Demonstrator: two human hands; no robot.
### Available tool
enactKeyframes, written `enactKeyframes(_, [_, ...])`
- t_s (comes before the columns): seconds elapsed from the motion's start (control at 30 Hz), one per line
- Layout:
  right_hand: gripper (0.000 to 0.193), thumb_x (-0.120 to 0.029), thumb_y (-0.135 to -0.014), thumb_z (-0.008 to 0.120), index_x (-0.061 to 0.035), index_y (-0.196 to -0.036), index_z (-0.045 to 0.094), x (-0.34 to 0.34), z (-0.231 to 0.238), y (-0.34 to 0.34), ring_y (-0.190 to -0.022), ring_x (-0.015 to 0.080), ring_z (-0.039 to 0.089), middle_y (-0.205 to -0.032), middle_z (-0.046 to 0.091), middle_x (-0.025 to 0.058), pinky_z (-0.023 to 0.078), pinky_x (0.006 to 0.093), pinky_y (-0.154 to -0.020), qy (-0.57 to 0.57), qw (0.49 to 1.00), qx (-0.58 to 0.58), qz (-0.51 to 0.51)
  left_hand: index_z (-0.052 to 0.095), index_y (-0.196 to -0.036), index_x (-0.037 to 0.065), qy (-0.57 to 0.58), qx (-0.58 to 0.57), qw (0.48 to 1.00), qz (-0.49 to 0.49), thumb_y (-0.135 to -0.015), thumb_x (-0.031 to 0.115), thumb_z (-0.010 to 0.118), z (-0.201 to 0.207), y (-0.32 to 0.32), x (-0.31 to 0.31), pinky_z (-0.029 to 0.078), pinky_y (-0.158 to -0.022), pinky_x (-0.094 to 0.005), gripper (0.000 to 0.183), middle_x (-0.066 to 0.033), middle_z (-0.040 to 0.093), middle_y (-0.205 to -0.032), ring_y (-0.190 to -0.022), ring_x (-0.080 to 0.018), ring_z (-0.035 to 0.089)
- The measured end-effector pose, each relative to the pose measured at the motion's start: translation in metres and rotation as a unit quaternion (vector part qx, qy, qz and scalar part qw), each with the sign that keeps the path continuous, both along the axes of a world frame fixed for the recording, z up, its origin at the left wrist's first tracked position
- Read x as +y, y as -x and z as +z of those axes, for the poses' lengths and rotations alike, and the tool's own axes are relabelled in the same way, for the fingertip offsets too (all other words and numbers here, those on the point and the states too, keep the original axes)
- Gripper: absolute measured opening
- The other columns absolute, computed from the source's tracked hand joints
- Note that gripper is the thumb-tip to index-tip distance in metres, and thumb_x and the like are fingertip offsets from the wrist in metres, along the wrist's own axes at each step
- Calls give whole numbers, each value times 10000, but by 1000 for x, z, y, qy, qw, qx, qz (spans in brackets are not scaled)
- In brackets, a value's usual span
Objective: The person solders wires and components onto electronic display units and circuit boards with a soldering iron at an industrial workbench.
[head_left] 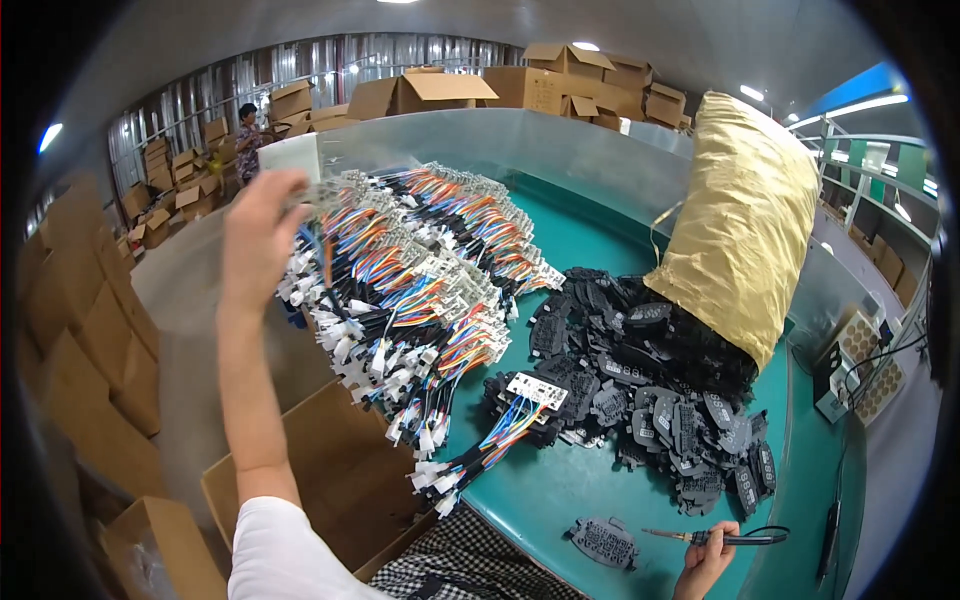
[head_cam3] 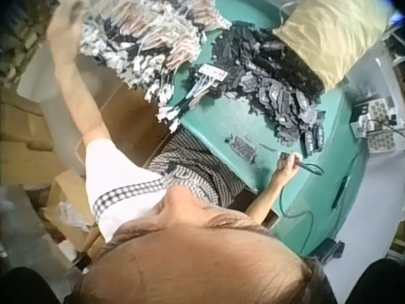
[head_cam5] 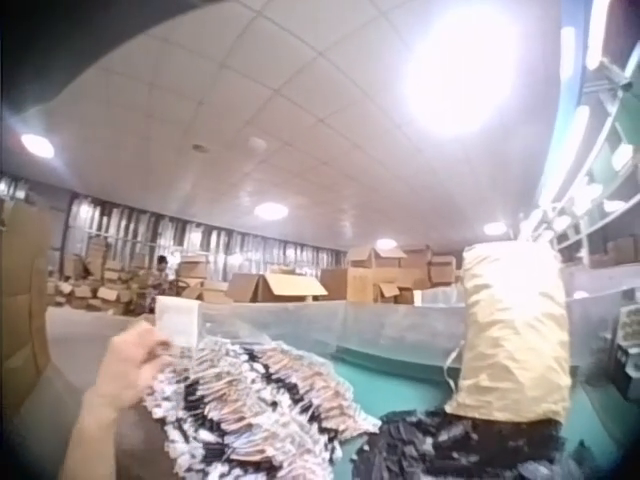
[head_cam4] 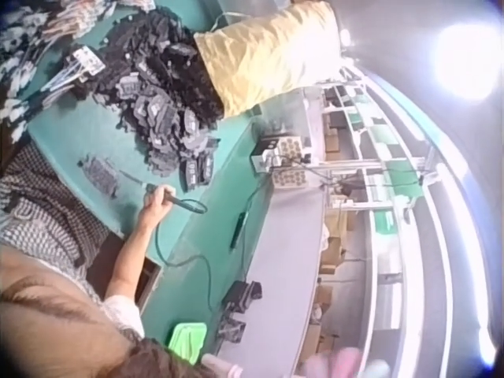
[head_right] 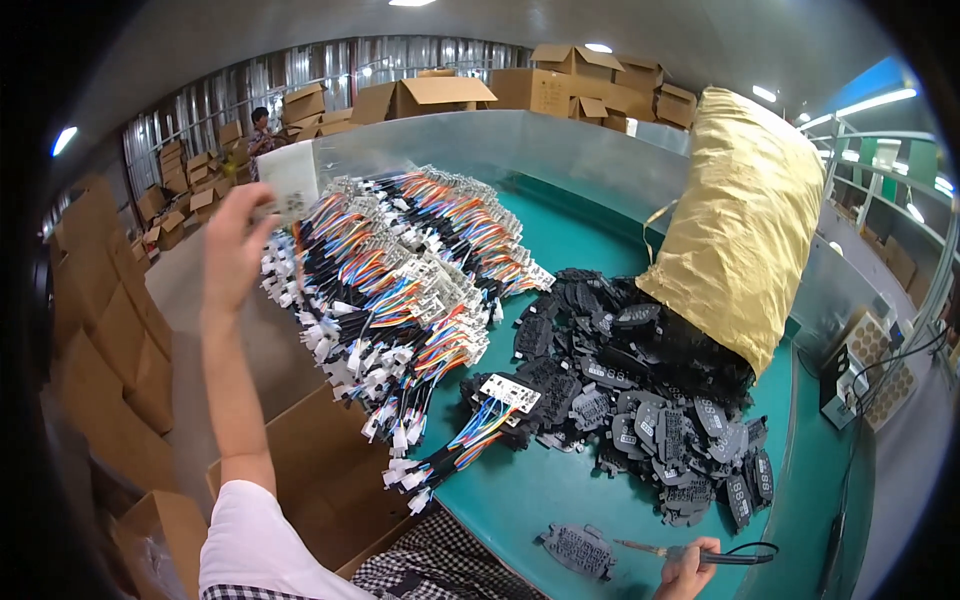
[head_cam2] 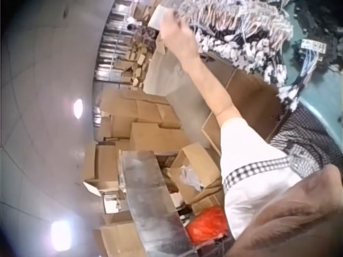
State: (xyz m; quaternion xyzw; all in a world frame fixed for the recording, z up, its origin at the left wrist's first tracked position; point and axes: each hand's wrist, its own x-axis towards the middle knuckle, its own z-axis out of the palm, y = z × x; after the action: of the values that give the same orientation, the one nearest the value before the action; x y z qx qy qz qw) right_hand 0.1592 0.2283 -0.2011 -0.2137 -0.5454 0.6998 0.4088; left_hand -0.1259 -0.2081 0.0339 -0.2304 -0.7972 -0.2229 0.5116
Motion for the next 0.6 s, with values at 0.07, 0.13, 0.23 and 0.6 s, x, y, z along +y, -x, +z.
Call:
enactKeyframes(0.07, [100,-163,-882,522,-130,-835,440,3,-7,1,-430,-13,205,-591,280,-83,127,172,-358,-9,1000,5,-13,520,-929,17,42,40,998,24,-712,-81,579,4,-35,-9,440,-730,-291,246,-93,562,-891,-836,-226,564])
enactKeyframes(0.13, [101,-156,-866,541,-151,-814,455,0,0,6,-435,-15,222,-600,297,-91,135,171,-362,-5,999,-22,-26,515,-933,-12,89,47,994,30,-728,-78,543,8,-73,-7,419,-790,-272,218,-102,551,-940,-896,-219,544])
enactKeyframes(0.23, [137,-167,-842,570,-164,-783,446,-4,9,15,-429,-9,241,-569,295,-100,152,171,-369,16,999,-34,-14,524,-964,-30,46,-70,989,-123,-712,-44,522,-7,-109,10,398,-860,-300,252,-139,527,-1041,-976,-252,515])
enactKeyframes(0.6, [108,-129,-859,562,-74,-824,476,9,-2,15,-415,16,299,-584,422,-43,196,179,-374,18,998,20,49,530,-1069,-4,135,-427,727,-520,-635,-145,511,-196,-138,203,434,-861,-350,457,-148,455,-1121,-1009,-306,516])
